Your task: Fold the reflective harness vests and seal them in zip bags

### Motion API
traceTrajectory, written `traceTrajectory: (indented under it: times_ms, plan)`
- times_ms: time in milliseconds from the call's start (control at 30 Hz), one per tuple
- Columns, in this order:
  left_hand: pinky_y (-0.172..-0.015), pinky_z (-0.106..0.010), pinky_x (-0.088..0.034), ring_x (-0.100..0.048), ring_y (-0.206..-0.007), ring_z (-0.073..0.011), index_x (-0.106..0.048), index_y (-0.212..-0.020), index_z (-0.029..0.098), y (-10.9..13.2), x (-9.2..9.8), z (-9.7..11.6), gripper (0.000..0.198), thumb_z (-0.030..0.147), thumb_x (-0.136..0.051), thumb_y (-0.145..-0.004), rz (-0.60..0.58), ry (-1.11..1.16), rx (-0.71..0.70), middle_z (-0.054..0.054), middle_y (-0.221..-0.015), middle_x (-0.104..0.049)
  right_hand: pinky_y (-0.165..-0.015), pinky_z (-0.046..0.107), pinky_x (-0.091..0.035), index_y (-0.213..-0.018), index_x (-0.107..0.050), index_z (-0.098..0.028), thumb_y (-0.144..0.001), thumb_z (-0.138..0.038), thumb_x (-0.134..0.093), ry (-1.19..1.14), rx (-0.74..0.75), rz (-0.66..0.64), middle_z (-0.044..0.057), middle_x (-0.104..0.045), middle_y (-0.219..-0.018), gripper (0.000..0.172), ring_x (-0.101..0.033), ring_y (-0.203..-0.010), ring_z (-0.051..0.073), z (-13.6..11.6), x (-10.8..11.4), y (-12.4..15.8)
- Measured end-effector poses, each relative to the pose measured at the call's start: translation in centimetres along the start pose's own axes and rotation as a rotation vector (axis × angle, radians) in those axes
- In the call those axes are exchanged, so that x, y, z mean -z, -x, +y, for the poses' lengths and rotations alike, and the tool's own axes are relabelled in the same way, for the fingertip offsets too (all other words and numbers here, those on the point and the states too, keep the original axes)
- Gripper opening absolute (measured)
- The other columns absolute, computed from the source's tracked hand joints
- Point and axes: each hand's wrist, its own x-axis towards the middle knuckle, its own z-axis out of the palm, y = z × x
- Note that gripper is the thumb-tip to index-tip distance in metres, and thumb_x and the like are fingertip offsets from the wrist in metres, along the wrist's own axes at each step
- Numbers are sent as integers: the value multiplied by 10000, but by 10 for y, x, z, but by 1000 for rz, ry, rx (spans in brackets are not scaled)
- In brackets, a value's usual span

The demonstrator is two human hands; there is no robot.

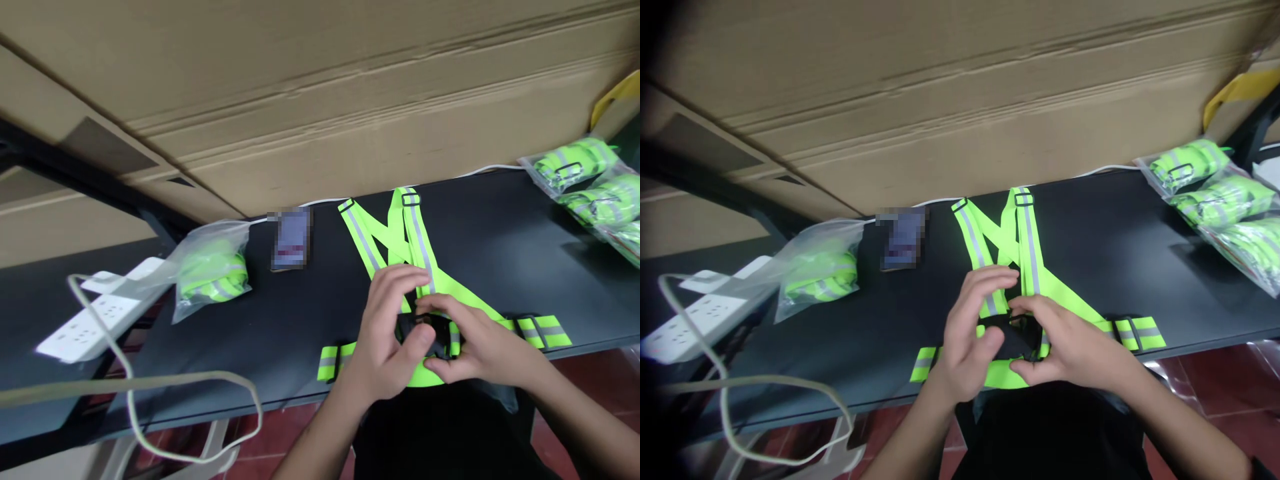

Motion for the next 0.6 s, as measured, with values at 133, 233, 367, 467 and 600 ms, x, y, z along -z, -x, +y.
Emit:
traceTrajectory:
  times_ms: [133,233,367,467,600]
  plan:
    - [-1141,-599,-366,-426,-1396,-369,-438,-1457,143,18,13,-4,758,640,-593,-907,-366,-431,-54,-198,-1487,-492,-1044,508,-523,-1381,-512,-215,-880,-498,-711,266,166,-39,137,-639,-1325,609,-583,-1272,304,2,10,1]
    - [-1179,-623,-312,-348,-1473,-381,-298,-1566,126,42,18,-9,906,631,-629,-889,-484,-659,-54,-186,-1606,-375,-1117,596,-443,-1478,-465,-225,-915,-500,-669,505,181,-27,148,-531,-1496,658,-463,-1411,341,7,9,14]
    - [-1200,-578,-297,-287,-1522,-339,-244,-1601,163,63,22,-16,849,648,-508,-956,-550,-806,-92,-108,-1654,-314,-1104,668,-422,-1551,-392,-289,-972,-447,-603,725,177,-41,94,-411,-1609,637,-346,-1495,363,18,6,34]
    - [-1204,-566,-289,-291,-1525,-317,-248,-1600,175,64,24,-19,813,668,-429,-979,-588,-830,-129,-81,-1654,-313,-1093,666,-438,-1552,-396,-289,-942,-576,-599,729,170,-69,100,-381,-1622,704,-324,-1504,372,24,9,39]
    - [-1196,-582,-288,-292,-1524,-330,-253,-1601,190,61,25,-21,797,657,-438,-981,-583,-808,-135,-72,-1652,-321,-1119,654,-416,-1512,-461,-317,-947,-524,-624,685,156,-72,95,-387,-1621,624,-354,-1493,354,26,16,38]
